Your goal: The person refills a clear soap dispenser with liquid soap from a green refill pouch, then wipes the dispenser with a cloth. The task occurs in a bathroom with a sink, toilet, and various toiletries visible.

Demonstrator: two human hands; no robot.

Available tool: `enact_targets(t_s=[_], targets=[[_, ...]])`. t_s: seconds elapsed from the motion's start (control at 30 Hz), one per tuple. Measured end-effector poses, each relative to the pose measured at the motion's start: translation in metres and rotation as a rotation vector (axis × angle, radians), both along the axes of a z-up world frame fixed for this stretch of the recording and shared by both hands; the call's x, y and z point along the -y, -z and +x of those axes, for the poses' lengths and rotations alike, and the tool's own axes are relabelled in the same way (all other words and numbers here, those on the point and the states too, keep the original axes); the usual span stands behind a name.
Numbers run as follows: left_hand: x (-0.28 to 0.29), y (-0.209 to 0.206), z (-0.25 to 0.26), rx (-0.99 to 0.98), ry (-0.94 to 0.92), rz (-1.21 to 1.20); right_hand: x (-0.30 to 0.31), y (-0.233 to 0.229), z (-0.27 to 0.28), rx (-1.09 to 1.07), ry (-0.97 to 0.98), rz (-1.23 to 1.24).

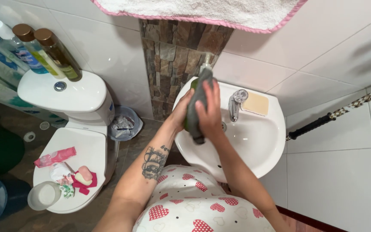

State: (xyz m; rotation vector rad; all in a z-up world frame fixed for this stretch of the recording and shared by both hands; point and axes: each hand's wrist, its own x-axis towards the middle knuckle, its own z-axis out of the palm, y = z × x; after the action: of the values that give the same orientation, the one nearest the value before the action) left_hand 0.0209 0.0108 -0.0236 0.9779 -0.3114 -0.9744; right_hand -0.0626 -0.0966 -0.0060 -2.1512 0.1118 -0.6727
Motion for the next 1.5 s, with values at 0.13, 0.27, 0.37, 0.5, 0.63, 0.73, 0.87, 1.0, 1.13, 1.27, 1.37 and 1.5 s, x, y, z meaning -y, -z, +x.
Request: enact_targets(t_s=[0.13,0.27,0.37,0.5,0.63,0.73,0.87,1.0,1.13,1.27,1.37,1.5], targets=[[0.001,0.022,-0.003,-0.13,0.028,-0.092,0.028,0.0,0.016,0.028,-0.047,0.212],[-0.002,-0.003,-0.007,-0.144,0.021,-0.132,0.05,0.024,0.029,0.005,-0.169,0.905],[0.002,0.019,-0.009,-0.154,-0.028,-0.208,0.059,0.043,0.037,-0.07,-0.17,1.279],[0.007,0.056,-0.007,-0.34,-0.049,-0.408,0.048,0.042,0.032,-0.12,-0.067,1.202],[-0.001,0.026,0.0,-0.229,-0.166,-0.316,0.041,0.059,0.005,-0.154,-0.084,1.05],[-0.003,0.037,0.005,-0.344,-0.146,-0.434,0.028,0.029,-0.008,0.106,-0.049,0.283],[-0.008,0.048,0.002,-0.298,-0.145,-0.415,0.016,0.013,-0.004,-0.104,0.104,0.186],[-0.008,0.08,0.009,-0.278,-0.086,-0.335,0.017,0.011,-0.002,-0.297,0.28,0.127],[-0.014,0.041,-0.006,-0.348,-0.171,-0.415,0.029,0.002,0.005,-0.216,0.311,0.022],[-0.016,0.031,-0.009,-0.407,-0.065,-0.46,0.038,-0.009,0.018,-0.058,0.129,0.284],[-0.016,0.043,-0.009,-0.395,-0.03,-0.437,0.025,-0.025,0.023,-0.057,-0.088,0.244],[-0.019,0.041,-0.007,-0.42,-0.092,-0.439,0.003,-0.05,0.016,-0.13,-0.134,0.108]])
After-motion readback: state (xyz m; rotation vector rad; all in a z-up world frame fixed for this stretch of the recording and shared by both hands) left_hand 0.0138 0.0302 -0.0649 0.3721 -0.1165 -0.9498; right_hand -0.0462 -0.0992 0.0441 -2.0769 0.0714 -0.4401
